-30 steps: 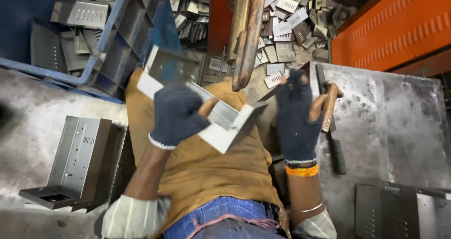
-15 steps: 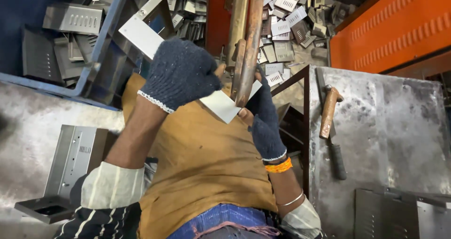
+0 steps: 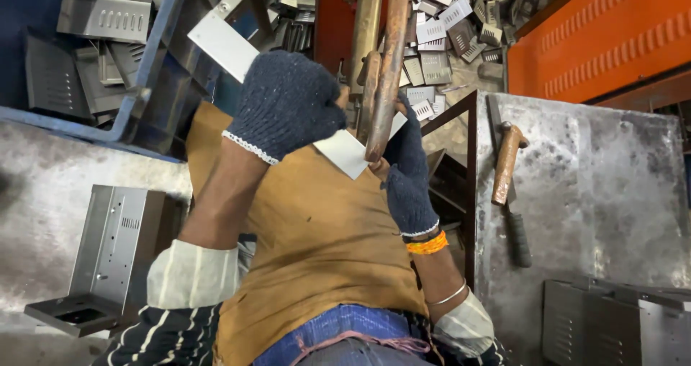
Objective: Joining and assembling metal casing components using a spot welding machine and a hammer.
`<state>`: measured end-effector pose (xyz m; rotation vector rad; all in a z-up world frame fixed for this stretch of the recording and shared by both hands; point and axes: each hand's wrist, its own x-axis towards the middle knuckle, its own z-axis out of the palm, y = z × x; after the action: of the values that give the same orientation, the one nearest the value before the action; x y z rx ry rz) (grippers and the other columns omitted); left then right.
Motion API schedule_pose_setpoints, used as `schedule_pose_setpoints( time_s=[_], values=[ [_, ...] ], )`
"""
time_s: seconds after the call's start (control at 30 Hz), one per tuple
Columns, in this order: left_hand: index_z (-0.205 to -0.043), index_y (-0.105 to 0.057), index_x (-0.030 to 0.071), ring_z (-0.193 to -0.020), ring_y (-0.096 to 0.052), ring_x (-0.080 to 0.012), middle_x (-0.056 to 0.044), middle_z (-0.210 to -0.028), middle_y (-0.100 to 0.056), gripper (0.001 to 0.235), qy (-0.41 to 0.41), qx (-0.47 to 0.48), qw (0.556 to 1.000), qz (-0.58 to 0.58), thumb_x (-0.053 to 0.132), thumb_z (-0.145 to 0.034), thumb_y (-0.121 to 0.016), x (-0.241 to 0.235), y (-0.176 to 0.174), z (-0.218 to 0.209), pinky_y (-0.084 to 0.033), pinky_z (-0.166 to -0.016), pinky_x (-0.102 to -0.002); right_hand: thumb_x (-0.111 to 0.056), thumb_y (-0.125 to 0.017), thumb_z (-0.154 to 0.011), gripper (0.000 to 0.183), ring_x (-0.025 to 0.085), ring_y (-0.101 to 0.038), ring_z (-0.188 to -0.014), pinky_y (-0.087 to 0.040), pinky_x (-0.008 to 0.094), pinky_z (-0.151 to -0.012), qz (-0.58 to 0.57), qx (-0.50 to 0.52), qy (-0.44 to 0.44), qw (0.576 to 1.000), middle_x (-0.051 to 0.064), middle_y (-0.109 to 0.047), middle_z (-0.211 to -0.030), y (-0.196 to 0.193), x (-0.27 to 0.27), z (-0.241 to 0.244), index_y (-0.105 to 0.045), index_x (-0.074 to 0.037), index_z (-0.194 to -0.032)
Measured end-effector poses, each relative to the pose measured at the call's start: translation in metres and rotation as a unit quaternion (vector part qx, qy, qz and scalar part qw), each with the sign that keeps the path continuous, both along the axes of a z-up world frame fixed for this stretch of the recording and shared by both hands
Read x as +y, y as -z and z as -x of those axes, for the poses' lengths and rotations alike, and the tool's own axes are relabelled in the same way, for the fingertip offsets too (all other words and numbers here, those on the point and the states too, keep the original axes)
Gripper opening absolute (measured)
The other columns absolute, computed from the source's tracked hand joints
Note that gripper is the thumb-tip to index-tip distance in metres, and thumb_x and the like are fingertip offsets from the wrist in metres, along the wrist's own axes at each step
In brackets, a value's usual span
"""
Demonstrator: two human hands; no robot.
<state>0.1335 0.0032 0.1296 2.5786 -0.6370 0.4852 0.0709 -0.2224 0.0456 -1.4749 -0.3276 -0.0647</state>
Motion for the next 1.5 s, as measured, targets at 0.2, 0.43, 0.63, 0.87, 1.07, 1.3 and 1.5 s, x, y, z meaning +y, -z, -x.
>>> schedule_pose_setpoints(
  time_s=[0.2,0.43,0.63,0.87,1.07,1.3,1.5],
  values=[
    [-0.06,-0.074,0.009,-0.054,-0.061,-0.0357,-0.017,-0.057,-0.062,0.023,-0.003,0.021,1.0,-0.018,0.032,-0.062,-0.076,-0.003,-0.015,0.002,-0.049,-0.055,-0.048,-0.021,-0.081,-0.088,0.087,0.017,-0.053,-0.134,-0.045,0.031,-0.114,-0.048,0.046,-0.007,0.998,0.008,-0.051,-0.148,-0.023,0.007,0.004,-0.034,-0.005,-0.159],
    [-0.058,-0.074,0.011,-0.057,-0.063,-0.0364,-0.016,-0.059,-0.064,0.023,0.012,-0.023,1.0,-0.005,0.034,-0.06,-0.078,-0.002,-0.007,-0.003,-0.049,-0.054,-0.049,-0.033,-0.082,-0.091,0.088,0.008,-0.057,-0.121,-0.049,0.024,-0.104,-0.124,0.039,-0.035,0.991,-0.008,-0.052,-0.139,-0.024,0.006,-0.002,-0.03,-0.004,-0.155],
    [-0.06,-0.074,0.01,-0.056,-0.063,-0.0364,-0.017,-0.058,-0.063,0.023,0.008,-0.032,0.999,-0.008,0.032,-0.064,-0.077,-0.017,-0.012,-0.026,-0.05,-0.055,-0.048,-0.033,-0.071,-0.109,0.076,0.005,-0.044,-0.095,-0.043,0.023,-0.087,-0.184,0.034,0.001,0.982,-0.004,-0.046,-0.114,0.063,-0.038,-0.05,-0.033,-0.002,-0.168],
    [-0.062,-0.075,0.011,-0.055,-0.063,-0.0348,-0.015,-0.059,-0.064,0.021,0.023,-0.035,0.998,0.044,0.031,-0.068,-0.076,-0.013,-0.004,-0.01,-0.051,-0.056,-0.046,-0.042,-0.066,-0.104,0.085,0.007,-0.041,-0.088,-0.038,0.024,-0.075,0.002,-0.016,0.023,1.0,0.002,-0.048,-0.152,-0.001,-0.016,-0.007,-0.027,-0.004,-0.168],
    [-0.063,-0.075,0.011,-0.055,-0.063,-0.0327,-0.013,-0.06,-0.065,0.02,-0.002,-0.016,0.997,0.073,0.03,-0.07,-0.077,-0.009,0.007,0.042,-0.049,-0.058,-0.045,-0.05,-0.062,-0.109,0.084,0.024,-0.024,-0.164,-0.024,0.041,-0.136,0.073,-0.136,0.017,0.988,0.013,-0.024,-0.176,0.007,-0.006,0.021,-0.023,-0.003,-0.167],
    [-0.063,-0.073,0.011,-0.057,-0.063,-0.035,-0.015,-0.061,-0.063,0.019,-0.072,0.031,0.993,0.089,0.028,-0.07,-0.076,-0.029,0.023,0.099,-0.046,-0.055,-0.048,-0.064,-0.055,-0.104,0.094,0.028,-0.03,-0.163,-0.021,0.042,-0.137,0.077,-0.104,-0.008,0.992,0.016,-0.035,-0.171,-0.01,-0.012,0.054,-0.023,-0.003,-0.167],
    [-0.059,-0.071,0.01,-0.05,-0.06,-0.0373,-0.016,-0.055,-0.06,0.042,-0.104,0.07,0.987,0.101,0.036,-0.092,-0.069,-0.059,0.015,0.119,-0.044,-0.05,-0.049,-0.07,-0.041,-0.108,0.085,0.026,-0.049,-0.148,-0.034,0.039,-0.128,0.064,-0.093,-0.017,0.993,0.017,-0.052,-0.156,-0.009,-0.04,0.047,-0.043,0.002,-0.155]
  ],
)
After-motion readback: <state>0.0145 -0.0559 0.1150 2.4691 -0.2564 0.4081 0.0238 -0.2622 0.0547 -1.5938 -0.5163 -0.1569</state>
